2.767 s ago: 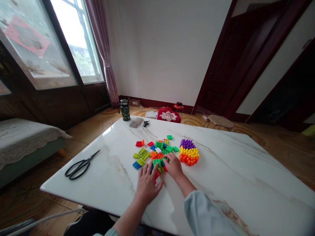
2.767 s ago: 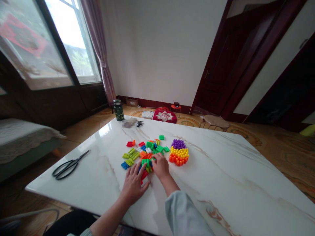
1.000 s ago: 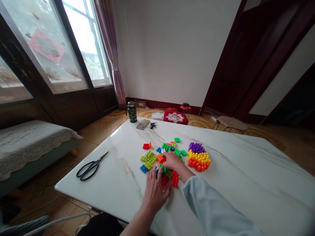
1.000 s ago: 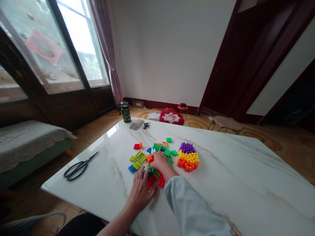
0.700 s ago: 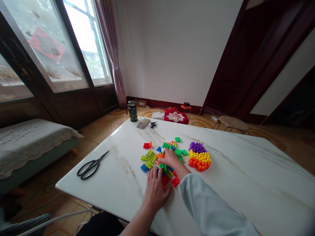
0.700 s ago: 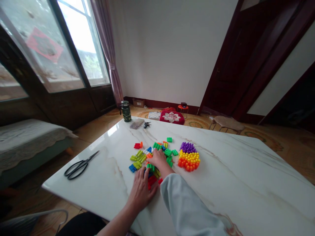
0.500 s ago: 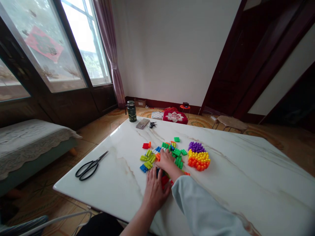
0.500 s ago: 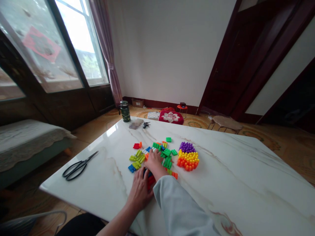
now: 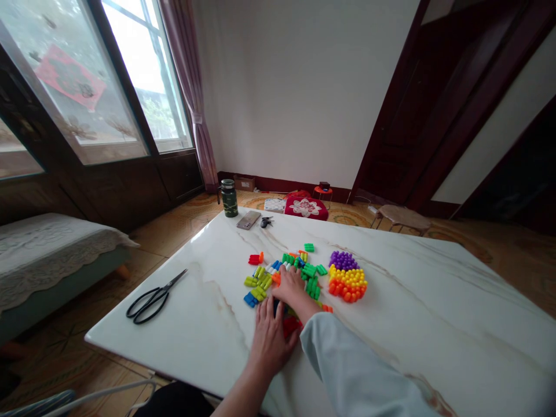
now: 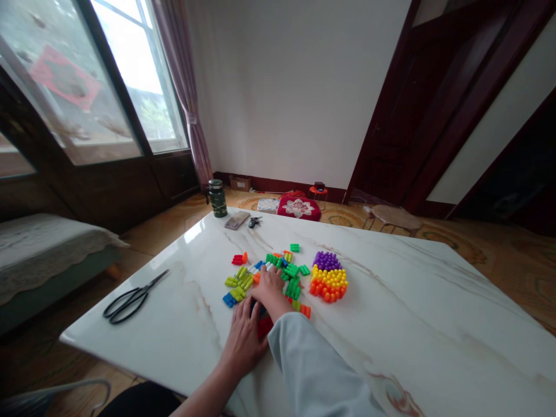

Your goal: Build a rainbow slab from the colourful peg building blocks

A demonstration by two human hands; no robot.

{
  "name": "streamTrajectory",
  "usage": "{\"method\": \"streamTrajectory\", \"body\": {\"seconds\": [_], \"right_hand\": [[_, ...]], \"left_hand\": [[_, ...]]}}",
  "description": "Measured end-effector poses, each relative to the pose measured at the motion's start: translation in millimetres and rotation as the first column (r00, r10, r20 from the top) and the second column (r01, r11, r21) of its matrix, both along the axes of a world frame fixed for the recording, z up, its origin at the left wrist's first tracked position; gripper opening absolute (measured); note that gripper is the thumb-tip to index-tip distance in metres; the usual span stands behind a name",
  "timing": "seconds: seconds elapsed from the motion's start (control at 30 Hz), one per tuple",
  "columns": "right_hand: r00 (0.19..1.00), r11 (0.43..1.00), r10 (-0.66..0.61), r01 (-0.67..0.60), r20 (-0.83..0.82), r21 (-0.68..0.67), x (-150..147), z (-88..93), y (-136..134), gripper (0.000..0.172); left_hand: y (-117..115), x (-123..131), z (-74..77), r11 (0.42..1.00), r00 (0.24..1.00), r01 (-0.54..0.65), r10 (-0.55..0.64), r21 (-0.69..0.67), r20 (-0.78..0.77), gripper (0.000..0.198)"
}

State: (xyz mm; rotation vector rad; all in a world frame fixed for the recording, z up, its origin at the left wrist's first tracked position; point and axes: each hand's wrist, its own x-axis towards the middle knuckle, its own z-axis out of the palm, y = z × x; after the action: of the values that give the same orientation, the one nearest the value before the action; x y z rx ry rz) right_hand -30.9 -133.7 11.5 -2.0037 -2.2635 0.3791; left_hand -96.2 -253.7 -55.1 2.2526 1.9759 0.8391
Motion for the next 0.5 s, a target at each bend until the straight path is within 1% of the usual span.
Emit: {"method": "streamTrajectory", "body": {"seconds": [0.13, 0.2, 0.23, 0.27, 0.33, 0.4, 0.43, 0.47, 0.5], "right_hand": [[0.998, 0.998, 0.008, -0.004, -0.067, 0.067, 6, -6.5, 6, 0.061], [0.988, 0.998, -0.012, 0.022, -0.151, 0.066, 12, -5.4, 12, 0.052], [0.975, 0.998, -0.039, 0.048, -0.218, 0.040, 17, -3.4, 15, 0.046], [0.950, 0.997, -0.074, 0.075, -0.303, -0.007, 22, -0.6, 18, 0.040], [0.855, 0.986, -0.158, 0.108, -0.494, -0.129, 36, 7.0, 22, 0.034], [0.740, 0.969, -0.216, 0.080, -0.636, -0.235, 53, 15.2, 19, 0.031], [0.705, 0.962, -0.226, 0.055, -0.672, -0.266, 63, 18.7, 15, 0.030], [0.696, 0.959, -0.222, 0.032, -0.683, -0.280, 73, 21.2, 9, 0.030], [0.713, 0.960, -0.209, 0.019, -0.670, -0.280, 83, 22.6, 1, 0.029]], "left_hand": [[1, -2, -2.8, 1.000, 1.000, 0.001, -0.001, -0.006, -0.011, 0.070], [1, -2, -3.0, 1.000, 1.000, 0.004, -0.004, -0.005, -0.015, 0.071], [1, -2, -3.1, 1.000, 1.000, 0.004, -0.004, 0.000, -0.016, 0.070], [1, -2, -3.1, 1.000, 1.000, 0.001, -0.001, 0.007, -0.016, 0.069], [1, -1, -3.0, 1.000, 1.000, -0.007, 0.008, 0.022, -0.012, 0.068], [0, 0, -2.6, 0.999, 1.000, -0.011, 0.011, 0.036, -0.008, 0.068], [-1, 0, -2.3, 0.999, 1.000, -0.010, 0.011, 0.041, -0.007, 0.068], [-1, 0, -1.9, 0.999, 1.000, -0.009, 0.009, 0.044, -0.009, 0.068], [-1, 0, -1.3, 0.999, 1.000, -0.008, 0.009, 0.047, -0.012, 0.068]]}}
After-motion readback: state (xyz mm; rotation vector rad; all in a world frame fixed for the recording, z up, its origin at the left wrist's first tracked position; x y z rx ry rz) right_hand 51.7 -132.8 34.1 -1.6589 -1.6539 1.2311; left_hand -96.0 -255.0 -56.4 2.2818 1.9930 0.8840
